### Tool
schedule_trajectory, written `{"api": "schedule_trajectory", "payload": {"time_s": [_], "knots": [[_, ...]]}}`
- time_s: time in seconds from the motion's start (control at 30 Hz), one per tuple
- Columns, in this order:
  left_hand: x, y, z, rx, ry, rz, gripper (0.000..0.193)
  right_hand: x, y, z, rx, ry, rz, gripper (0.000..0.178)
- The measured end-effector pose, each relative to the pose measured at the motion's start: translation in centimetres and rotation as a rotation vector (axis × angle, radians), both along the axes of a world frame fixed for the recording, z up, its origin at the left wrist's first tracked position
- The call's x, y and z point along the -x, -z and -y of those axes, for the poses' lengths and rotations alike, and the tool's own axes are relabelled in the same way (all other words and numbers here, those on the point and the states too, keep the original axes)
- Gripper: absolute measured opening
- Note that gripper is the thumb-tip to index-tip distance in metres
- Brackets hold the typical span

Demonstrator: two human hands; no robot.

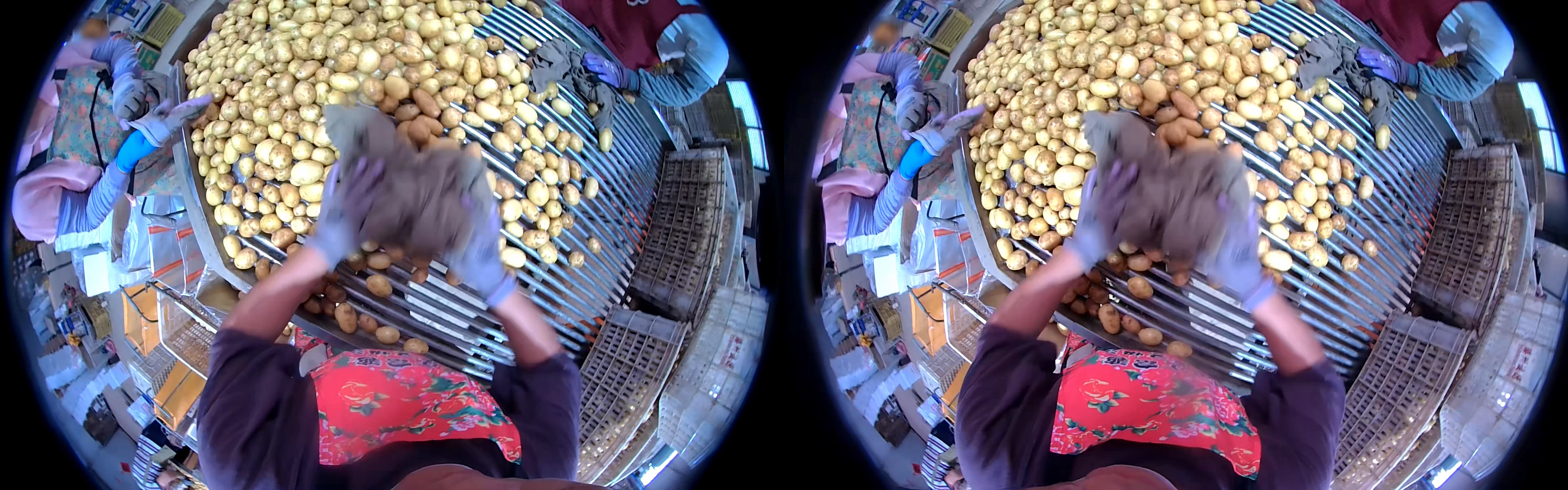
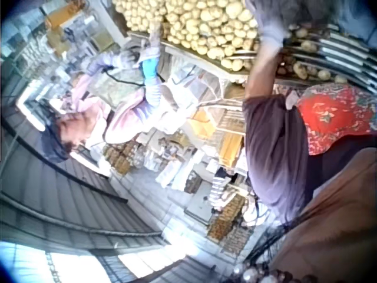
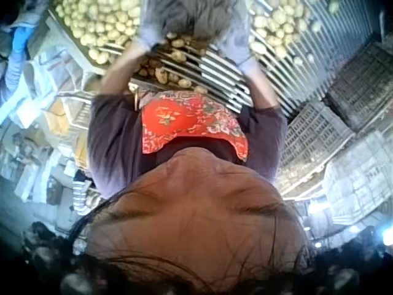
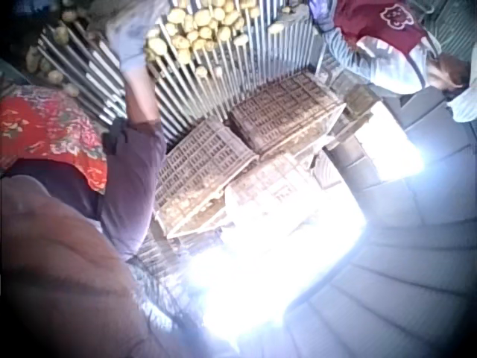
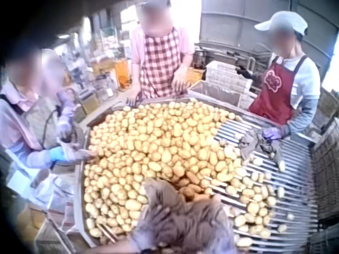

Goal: The person wipes potatoes on a rotating metal drum with a cloth to clean them. They repeatedly pick up potatoes, rub them with the cloth, and place them back on the drum. The person also dips the cloth into a water bowl to wet it and wrings it out before resuming the wiping task.

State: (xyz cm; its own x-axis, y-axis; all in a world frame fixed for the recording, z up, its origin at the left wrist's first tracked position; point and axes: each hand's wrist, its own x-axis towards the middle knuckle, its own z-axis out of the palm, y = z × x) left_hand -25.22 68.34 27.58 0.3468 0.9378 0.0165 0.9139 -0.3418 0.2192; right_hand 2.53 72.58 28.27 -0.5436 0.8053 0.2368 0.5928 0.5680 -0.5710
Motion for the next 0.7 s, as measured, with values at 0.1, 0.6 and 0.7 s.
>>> {"api": "schedule_trajectory", "payload": {"time_s": [0.1, 0.6, 0.7], "knots": [[0.2, 4.2, 5.1, -0.165, -0.122, 0.213, 0.057, 1.0, 3.3, 6.5, 0.178, 0.052, -0.206, 0.076], [-2.4, 3.1, 17.1, 0.071, 0.030, -0.208, 0.060, 2.2, 3.6, 16.2, 0.412, -0.061, 0.130, 0.051], [-1.8, 0.9, 11.7, 0.004, -0.237, 0.121, 0.048, 3.3, 2.5, 14.1, -0.057, -0.082, 0.296, 0.042]]}}
